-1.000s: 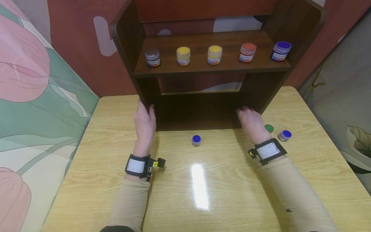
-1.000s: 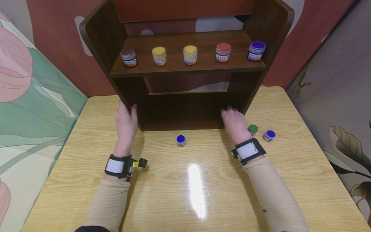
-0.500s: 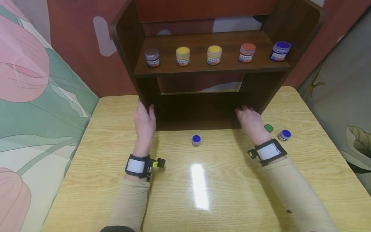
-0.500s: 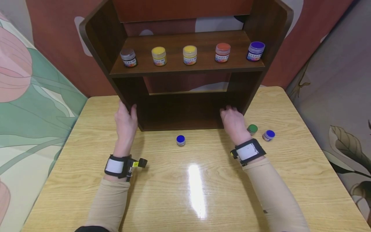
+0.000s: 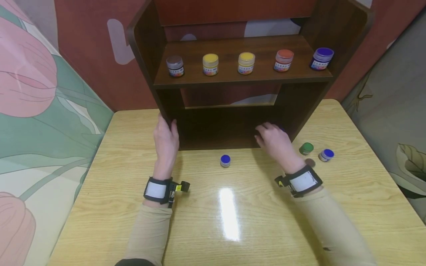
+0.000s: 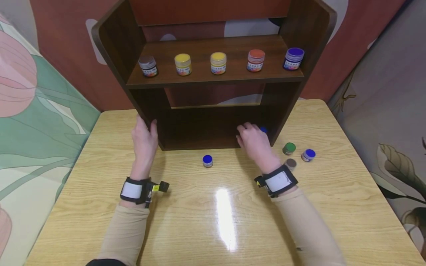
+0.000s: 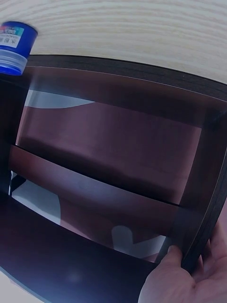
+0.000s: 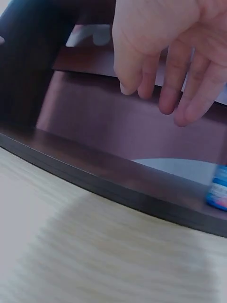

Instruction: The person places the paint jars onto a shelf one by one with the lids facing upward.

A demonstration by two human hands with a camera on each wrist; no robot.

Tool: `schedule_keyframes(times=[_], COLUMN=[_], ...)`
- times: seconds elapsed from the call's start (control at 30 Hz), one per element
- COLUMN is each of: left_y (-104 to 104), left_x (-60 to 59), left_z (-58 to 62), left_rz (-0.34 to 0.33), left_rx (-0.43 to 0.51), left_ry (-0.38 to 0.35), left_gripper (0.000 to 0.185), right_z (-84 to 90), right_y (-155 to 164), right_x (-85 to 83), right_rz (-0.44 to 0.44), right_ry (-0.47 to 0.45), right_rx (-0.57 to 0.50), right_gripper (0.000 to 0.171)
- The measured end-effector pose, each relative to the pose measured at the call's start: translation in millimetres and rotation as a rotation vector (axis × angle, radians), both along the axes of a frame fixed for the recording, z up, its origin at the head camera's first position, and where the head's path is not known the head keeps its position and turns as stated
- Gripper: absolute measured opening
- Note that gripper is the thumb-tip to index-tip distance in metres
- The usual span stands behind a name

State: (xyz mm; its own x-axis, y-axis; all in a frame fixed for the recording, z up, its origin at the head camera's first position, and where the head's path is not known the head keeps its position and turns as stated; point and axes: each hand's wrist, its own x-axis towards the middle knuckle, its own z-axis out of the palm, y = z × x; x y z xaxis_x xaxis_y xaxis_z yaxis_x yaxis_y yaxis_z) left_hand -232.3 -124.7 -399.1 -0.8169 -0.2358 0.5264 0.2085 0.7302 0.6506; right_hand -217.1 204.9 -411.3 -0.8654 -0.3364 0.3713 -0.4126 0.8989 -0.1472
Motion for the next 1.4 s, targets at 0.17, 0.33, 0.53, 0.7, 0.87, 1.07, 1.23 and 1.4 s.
schedule_keyframes(times=[0.17, 0.33, 0.53, 0.7, 0.87, 1.07, 1.23, 1.4], left_y=[1, 1, 1, 1, 1, 1, 1, -1], left_x=[0.7, 0.2, -1.6, -0.8, -0.7, -1.3, -0.9, -0.9], left_z=[0.4, 0.8, 0.6, 0.2, -0.7, 0.1, 1.0, 0.5], left_rz=[0.011, 0.007, 0.005, 0.008, 0.012, 0.0, 0.001, -0.004], left_rx=[0.002, 0.01, 0.015, 0.012, 0.009, 0.006, 0.006, 0.004], left_ry=[-0.005, -0.007, -0.015, -0.016, -0.025, -0.028, -0.032, -0.032], left_gripper=[0.036, 0.036, 0.036, 0.037, 0.038, 0.039, 0.039, 0.039], right_z=[-1.9, -4.3, -9.7, -15.3, -22.5, -27.5, -31.8, -36.7], right_y=[-15, -27, -38, -49, -60, -66, -70, -77], right_x=[8.0, 15.9, 22.8, 28.5, 32.5, 34.8, 35.8, 40.9], right_rz=[0.031, 0.059, 0.087, 0.126, 0.182, 0.218, 0.296, 0.304], right_ry=[-0.077, -0.138, -0.185, -0.195, -0.199, -0.194, -0.134, -0.149], right_rx=[-0.07, -0.121, -0.142, -0.136, -0.118, -0.097, -0.05, 0.017], right_gripper=[0.029, 0.031, 0.032, 0.032, 0.032, 0.051, 0.066, 0.072])
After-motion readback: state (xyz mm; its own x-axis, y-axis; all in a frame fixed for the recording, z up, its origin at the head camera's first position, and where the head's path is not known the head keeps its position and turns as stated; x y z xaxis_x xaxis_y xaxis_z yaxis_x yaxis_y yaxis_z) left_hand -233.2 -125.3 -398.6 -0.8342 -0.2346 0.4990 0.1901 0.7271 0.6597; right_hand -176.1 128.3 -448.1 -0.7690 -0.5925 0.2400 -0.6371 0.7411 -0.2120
